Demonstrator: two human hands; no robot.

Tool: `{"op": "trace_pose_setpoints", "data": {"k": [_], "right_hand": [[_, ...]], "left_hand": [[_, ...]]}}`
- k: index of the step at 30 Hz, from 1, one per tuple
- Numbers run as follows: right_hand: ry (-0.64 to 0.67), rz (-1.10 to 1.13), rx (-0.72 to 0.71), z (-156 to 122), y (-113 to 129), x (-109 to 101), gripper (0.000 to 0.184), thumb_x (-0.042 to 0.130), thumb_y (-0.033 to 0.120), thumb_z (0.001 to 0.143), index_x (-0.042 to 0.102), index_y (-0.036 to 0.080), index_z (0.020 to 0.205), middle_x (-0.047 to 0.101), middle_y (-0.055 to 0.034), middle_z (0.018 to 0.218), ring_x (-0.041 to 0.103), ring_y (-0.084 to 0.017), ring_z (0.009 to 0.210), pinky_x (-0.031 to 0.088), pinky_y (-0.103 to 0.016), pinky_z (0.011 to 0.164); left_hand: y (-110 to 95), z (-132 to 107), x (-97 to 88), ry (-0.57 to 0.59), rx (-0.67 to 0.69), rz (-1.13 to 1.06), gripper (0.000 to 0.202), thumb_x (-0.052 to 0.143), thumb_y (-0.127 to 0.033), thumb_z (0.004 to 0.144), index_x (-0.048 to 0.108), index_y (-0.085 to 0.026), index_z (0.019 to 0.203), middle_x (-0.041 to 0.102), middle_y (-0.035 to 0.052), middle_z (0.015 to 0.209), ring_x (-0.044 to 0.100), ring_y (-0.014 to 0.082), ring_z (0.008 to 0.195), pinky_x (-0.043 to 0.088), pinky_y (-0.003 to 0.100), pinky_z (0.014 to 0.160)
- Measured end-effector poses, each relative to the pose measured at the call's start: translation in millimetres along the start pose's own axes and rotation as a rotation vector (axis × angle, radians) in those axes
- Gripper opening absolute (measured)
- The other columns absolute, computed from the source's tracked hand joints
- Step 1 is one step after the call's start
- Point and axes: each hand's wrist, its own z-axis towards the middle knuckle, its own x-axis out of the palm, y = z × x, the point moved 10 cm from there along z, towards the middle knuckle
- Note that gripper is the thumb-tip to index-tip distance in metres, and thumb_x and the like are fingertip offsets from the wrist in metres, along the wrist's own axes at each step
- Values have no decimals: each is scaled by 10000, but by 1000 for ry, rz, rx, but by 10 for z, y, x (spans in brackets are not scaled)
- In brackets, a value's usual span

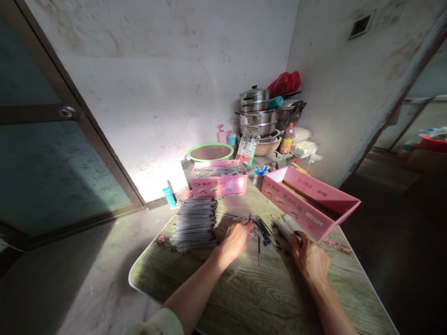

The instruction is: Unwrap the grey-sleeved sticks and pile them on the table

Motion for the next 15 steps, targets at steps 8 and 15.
{"op": "trace_pose_setpoints", "data": {"k": [8,15], "right_hand": [[1,37,-6,6,-25,40,469,336,451,999,659,209,1237,753,-123,812,726,-301,796,460,-330,635],[-1,56,4,17,-29,44,474,337,453,996,668,208,1232,748,-125,799,721,-297,780,471,-337,642]], "left_hand": [[654,-476,-639,-270,-152,-55,292,577,-91,820,696,-188,1069,691,95,1060,639,235,1005,499,362,916],[1781,-1466,-1276,-440,-593,116,248,562,-284,861,688,-202,1059,713,90,1077,667,262,984,506,352,879]]}}
